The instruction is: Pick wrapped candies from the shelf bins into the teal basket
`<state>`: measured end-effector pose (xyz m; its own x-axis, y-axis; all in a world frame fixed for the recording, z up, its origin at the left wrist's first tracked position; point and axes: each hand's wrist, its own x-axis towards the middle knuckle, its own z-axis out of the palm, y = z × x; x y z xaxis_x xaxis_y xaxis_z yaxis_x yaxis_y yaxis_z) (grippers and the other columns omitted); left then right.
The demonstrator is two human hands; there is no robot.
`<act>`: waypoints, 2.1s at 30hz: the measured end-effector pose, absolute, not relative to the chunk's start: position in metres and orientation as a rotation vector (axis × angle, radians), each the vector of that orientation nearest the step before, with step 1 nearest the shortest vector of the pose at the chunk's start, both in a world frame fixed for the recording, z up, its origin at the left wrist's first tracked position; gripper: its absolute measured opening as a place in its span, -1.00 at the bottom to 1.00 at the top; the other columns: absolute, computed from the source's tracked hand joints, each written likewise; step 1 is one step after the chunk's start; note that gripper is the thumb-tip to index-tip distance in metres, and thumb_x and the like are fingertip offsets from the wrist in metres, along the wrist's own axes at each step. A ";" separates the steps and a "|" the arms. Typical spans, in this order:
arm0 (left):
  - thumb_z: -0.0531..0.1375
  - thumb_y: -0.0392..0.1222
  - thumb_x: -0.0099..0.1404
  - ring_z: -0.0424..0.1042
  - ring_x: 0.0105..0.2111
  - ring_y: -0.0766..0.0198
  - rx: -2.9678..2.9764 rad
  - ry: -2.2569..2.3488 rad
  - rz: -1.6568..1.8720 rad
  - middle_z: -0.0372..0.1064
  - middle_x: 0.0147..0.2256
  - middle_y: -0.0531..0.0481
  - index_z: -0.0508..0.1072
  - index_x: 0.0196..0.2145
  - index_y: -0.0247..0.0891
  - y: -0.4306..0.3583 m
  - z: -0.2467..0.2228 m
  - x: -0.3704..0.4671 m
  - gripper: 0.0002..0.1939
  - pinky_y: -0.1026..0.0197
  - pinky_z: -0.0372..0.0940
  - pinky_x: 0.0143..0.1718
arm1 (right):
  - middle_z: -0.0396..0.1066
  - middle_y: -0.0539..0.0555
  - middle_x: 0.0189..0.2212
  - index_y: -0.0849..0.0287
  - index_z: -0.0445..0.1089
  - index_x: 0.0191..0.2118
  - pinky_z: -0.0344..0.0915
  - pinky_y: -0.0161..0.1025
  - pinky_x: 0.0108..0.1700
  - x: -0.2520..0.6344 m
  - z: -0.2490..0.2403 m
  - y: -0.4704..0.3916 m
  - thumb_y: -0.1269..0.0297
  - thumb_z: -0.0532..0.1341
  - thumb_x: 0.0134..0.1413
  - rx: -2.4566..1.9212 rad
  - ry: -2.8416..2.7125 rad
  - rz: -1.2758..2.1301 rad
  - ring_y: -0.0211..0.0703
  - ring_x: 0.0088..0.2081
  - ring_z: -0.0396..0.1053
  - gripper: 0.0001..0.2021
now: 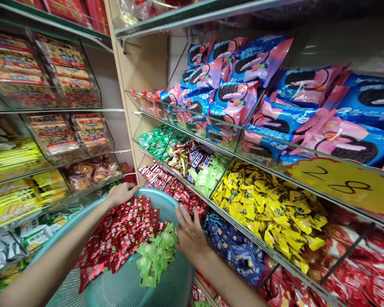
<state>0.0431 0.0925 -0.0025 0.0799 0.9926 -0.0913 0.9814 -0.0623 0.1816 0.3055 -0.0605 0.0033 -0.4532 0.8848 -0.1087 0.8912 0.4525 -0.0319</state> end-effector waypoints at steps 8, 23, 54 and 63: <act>-0.27 0.27 0.15 0.42 -0.22 0.03 2.188 1.975 0.081 0.48 -0.25 -0.13 0.47 -0.23 -0.11 0.094 -0.003 0.049 -0.34 0.11 0.23 -0.27 | -0.37 0.18 0.26 0.22 0.43 -0.25 -0.56 0.21 0.15 0.311 0.000 -0.066 0.18 0.22 -0.08 1.567 2.624 -0.230 0.02 0.25 -0.47 -0.73; -0.26 0.25 0.15 0.42 -0.22 0.03 2.198 1.981 0.080 0.47 -0.25 -0.11 0.46 -0.23 -0.09 0.097 -0.002 0.048 -0.37 0.11 0.22 -0.28 | 0.35 0.02 -0.11 0.09 0.38 -0.16 0.01 -0.20 0.03 0.308 0.081 -0.052 0.23 -0.01 0.16 1.581 2.991 -0.126 -0.19 -0.02 0.17 -0.74; -0.27 0.28 0.14 0.41 -0.18 0.00 2.144 1.984 0.148 0.47 -0.20 -0.15 0.44 -0.13 -0.08 0.100 -0.007 0.043 -0.33 0.08 0.22 -0.24 | 0.40 0.10 -0.26 0.20 0.28 -0.32 -0.15 -0.19 -0.29 0.331 0.133 0.006 0.44 0.07 0.02 2.016 2.456 0.499 -0.10 -0.20 0.20 -0.90; -0.28 0.27 0.14 0.41 -0.19 0.00 2.137 1.981 0.136 0.47 -0.21 -0.14 0.45 -0.17 -0.09 0.099 -0.008 0.041 -0.32 0.07 0.22 -0.23 | 0.40 0.08 -0.38 0.20 0.32 -0.49 -0.18 -0.15 -0.28 0.330 0.130 0.004 0.41 0.01 0.09 2.082 2.406 0.718 -0.09 -0.26 0.19 -0.79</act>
<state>0.0406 0.0995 -0.0082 0.0853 0.9928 -0.0837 0.9721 -0.0645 0.2254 0.3298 0.0038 0.1299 -0.1809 0.9118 0.3686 0.9647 0.0916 0.2468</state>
